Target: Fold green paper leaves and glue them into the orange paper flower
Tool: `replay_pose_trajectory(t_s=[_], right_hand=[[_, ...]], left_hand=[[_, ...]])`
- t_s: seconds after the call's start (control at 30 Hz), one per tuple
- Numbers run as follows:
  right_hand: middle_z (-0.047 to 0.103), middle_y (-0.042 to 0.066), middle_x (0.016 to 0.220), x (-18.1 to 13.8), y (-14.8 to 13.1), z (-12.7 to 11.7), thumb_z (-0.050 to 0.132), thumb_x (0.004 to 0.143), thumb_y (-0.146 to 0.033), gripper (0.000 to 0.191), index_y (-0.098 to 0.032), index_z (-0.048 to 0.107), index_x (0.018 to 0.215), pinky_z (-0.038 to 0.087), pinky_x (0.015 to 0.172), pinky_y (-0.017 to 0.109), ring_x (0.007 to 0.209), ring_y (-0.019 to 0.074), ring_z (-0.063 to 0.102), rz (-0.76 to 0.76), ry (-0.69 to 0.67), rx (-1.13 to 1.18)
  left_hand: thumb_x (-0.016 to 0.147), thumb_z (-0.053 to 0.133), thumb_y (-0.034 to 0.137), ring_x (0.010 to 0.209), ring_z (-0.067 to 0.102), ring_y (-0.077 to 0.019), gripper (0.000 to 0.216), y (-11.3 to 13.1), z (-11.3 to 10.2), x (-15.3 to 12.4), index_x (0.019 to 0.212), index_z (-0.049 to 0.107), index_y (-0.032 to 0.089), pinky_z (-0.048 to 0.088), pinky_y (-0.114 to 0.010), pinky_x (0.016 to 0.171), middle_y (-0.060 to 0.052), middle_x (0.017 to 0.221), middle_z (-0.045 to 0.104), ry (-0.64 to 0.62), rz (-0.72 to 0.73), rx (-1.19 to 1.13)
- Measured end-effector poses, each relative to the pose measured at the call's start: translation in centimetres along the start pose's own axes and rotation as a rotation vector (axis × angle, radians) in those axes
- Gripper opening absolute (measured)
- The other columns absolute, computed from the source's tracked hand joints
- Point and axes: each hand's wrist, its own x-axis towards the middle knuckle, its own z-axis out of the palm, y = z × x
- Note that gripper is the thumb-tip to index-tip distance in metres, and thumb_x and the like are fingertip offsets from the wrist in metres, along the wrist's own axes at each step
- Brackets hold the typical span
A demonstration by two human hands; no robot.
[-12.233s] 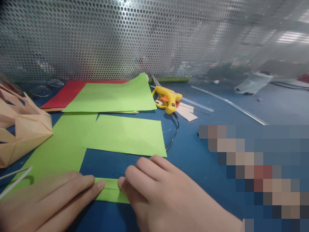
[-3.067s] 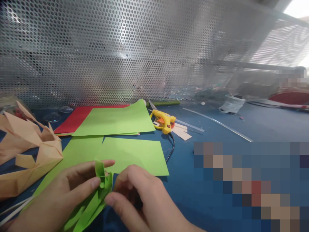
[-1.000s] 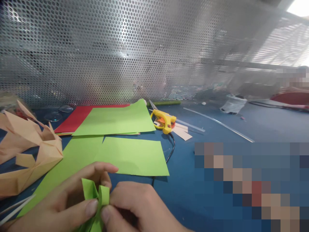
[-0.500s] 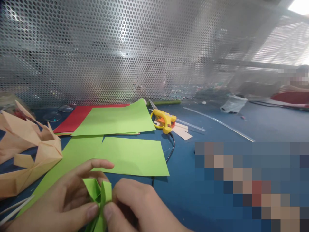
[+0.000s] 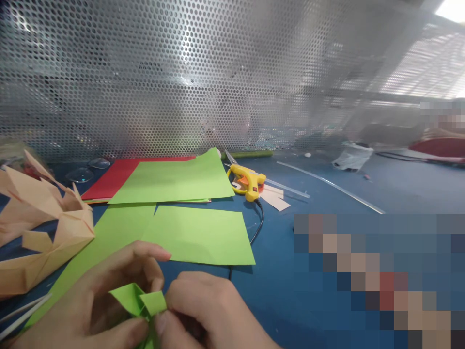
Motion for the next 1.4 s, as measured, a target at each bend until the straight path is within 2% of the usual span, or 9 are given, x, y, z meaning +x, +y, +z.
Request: replay_pose_trajectory(t_s=[0.1, 0.27, 0.53, 0.63, 0.73, 0.87, 1.03, 1.23, 1.4], right_hand=[[0.036, -0.006, 0.058, 0.0, 0.5, 0.3, 0.043, 0.085, -0.022, 0.026, -0.025, 0.028, 0.063, 0.033, 0.051, 0.021, 0.052, 0.0112, 0.038, -0.126, 0.080, 0.055], [0.040, -0.004, 0.063, -0.2, 0.5, 0.4, 0.045, 0.090, -0.023, 0.029, -0.025, 0.030, 0.065, 0.033, 0.053, 0.023, 0.056, 0.0120, 0.039, 0.016, 0.023, 0.003], [0.046, -0.002, 0.068, -0.3, 0.6, 0.3, 0.044, 0.096, -0.030, 0.030, -0.025, 0.032, 0.068, 0.037, 0.057, 0.024, 0.061, 0.0137, 0.045, 0.017, 0.009, -0.022], [0.044, -0.002, 0.062, -0.4, 0.7, 0.3, 0.046, 0.092, -0.036, 0.034, -0.025, 0.031, 0.064, 0.038, 0.055, 0.025, 0.058, 0.0144, 0.045, -0.034, 0.057, 0.019], [0.056, 0.001, 0.068, -0.5, 1.0, 0.5, 0.050, 0.093, -0.036, 0.030, -0.024, 0.048, 0.066, 0.042, 0.058, 0.025, 0.064, 0.0162, 0.052, 0.076, 0.087, 0.033], [0.047, -0.001, 0.058, -0.6, 1.6, 0.7, 0.051, 0.090, -0.048, 0.034, -0.024, 0.051, 0.065, 0.032, 0.043, 0.025, 0.050, 0.0134, 0.041, -0.002, 0.048, 0.169], [0.054, 0.001, 0.070, -0.6, 1.1, 0.7, 0.050, 0.094, -0.044, 0.029, -0.024, 0.049, 0.074, 0.039, 0.056, 0.025, 0.064, 0.0154, 0.047, 0.207, 0.019, 0.123], [0.053, -0.001, 0.079, -0.1, 1.1, 0.9, 0.064, 0.089, -0.044, 0.024, -0.024, 0.054, 0.095, 0.041, 0.064, 0.028, 0.069, 0.0155, 0.049, 0.199, 0.062, 0.434], [0.057, -0.003, 0.074, 0.3, 1.5, 0.2, 0.087, 0.073, -0.045, 0.038, -0.022, 0.057, 0.075, 0.044, 0.066, 0.025, 0.070, 0.0134, 0.054, 0.257, 0.062, 0.653]], left_hand=[[0.066, 0.074, 0.003, 0.077, 0.064, -0.0088, 0.049, -0.4, -0.2, 0.1, 0.103, 0.073, 0.036, 0.049, -0.013, 0.070, 0.009, 0.079, 0.065, -0.025, 0.011, 0.028], [0.065, 0.072, 0.006, 0.076, 0.066, -0.0092, 0.048, -0.2, 0.2, 0.1, 0.105, 0.070, 0.033, 0.051, -0.015, 0.071, 0.010, 0.078, 0.064, 0.013, -0.106, 0.013], [0.070, 0.066, 0.018, 0.074, 0.067, -0.0154, 0.051, 0.0, 0.2, -0.1, 0.119, 0.061, 0.030, 0.051, -0.026, 0.071, 0.007, 0.077, 0.064, -0.108, -0.174, 0.102], [0.068, 0.065, 0.015, 0.075, 0.064, -0.0138, 0.050, 0.0, 0.0, -0.1, 0.115, 0.063, 0.032, 0.048, -0.023, 0.069, 0.007, 0.079, 0.065, -0.108, -0.135, 0.152], [0.070, 0.065, 0.015, 0.077, 0.064, -0.0138, 0.050, -0.2, -0.3, -0.2, 0.116, 0.063, 0.033, 0.048, -0.022, 0.069, 0.007, 0.080, 0.065, -0.153, -0.087, 0.162], [0.075, 0.067, 0.024, 0.077, 0.065, -0.0162, 0.051, -0.4, -0.6, -0.3, 0.125, 0.057, 0.031, 0.051, -0.027, 0.072, 0.004, 0.086, 0.065, -0.194, -0.117, 0.209], [0.070, 0.070, 0.022, 0.081, 0.065, -0.0183, 0.054, 0.1, -0.3, -0.1, 0.121, 0.055, 0.031, 0.050, -0.033, 0.081, 0.006, 0.083, 0.059, -0.193, -0.158, 0.095], [0.074, 0.071, 0.018, 0.081, 0.064, -0.0173, 0.056, -0.1, -0.5, 0.3, 0.124, 0.051, 0.031, 0.049, -0.034, 0.084, 0.007, 0.081, 0.058, -0.268, -0.186, -0.001], [0.070, 0.071, 0.022, 0.075, 0.061, -0.0156, 0.057, 0.4, -0.3, 0.3, 0.123, 0.051, 0.029, 0.048, -0.029, 0.074, 0.008, 0.075, 0.061, -0.177, -0.246, 0.082]])
